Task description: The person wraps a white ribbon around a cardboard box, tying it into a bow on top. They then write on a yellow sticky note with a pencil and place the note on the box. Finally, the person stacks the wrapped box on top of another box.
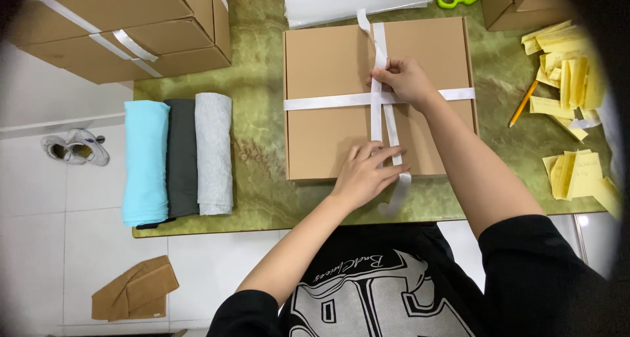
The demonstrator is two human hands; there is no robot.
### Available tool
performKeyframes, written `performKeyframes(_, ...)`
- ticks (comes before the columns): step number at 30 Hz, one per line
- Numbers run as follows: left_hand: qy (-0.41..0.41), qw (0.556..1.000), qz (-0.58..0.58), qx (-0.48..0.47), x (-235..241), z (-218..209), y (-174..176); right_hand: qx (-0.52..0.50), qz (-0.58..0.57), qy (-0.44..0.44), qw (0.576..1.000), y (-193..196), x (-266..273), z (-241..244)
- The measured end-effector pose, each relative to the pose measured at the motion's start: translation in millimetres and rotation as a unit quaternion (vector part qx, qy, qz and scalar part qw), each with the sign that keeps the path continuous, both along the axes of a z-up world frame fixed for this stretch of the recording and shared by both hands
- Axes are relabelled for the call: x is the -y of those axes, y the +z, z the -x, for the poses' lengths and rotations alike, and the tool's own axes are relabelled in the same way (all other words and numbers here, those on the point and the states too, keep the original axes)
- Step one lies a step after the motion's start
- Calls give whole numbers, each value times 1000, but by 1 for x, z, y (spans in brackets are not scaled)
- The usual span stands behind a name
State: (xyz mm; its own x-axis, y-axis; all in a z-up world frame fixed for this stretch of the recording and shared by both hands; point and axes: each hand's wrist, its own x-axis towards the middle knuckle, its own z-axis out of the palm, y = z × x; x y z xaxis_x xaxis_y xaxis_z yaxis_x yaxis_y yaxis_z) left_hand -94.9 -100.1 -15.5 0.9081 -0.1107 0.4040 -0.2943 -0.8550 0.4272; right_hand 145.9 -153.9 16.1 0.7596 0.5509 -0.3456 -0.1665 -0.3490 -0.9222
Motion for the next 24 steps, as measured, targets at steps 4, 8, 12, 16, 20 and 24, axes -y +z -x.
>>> performKeyframes(4,-7,972,230,-40,-5,6,19,24,3,-7,1000,-7,-1,2)
performKeyframes(8,-26,939,328,-99,-50,18,48,40,4,0,999,-30,1,-12)
performKeyframes(12,42,914,246,-320,-115,33,87,60,11,0,998,-27,0,-9)
performKeyframes(16,48,827,115,-548,-179,34,97,60,13,0,998,-18,0,-3)
performKeyframes(20,94,845,44,-525,-173,9,118,65,4,-2,998,-23,-2,-6)
performKeyframes(24,150,949,130,-246,-117,-38,70,54,-7,-11,998,-27,1,-7)
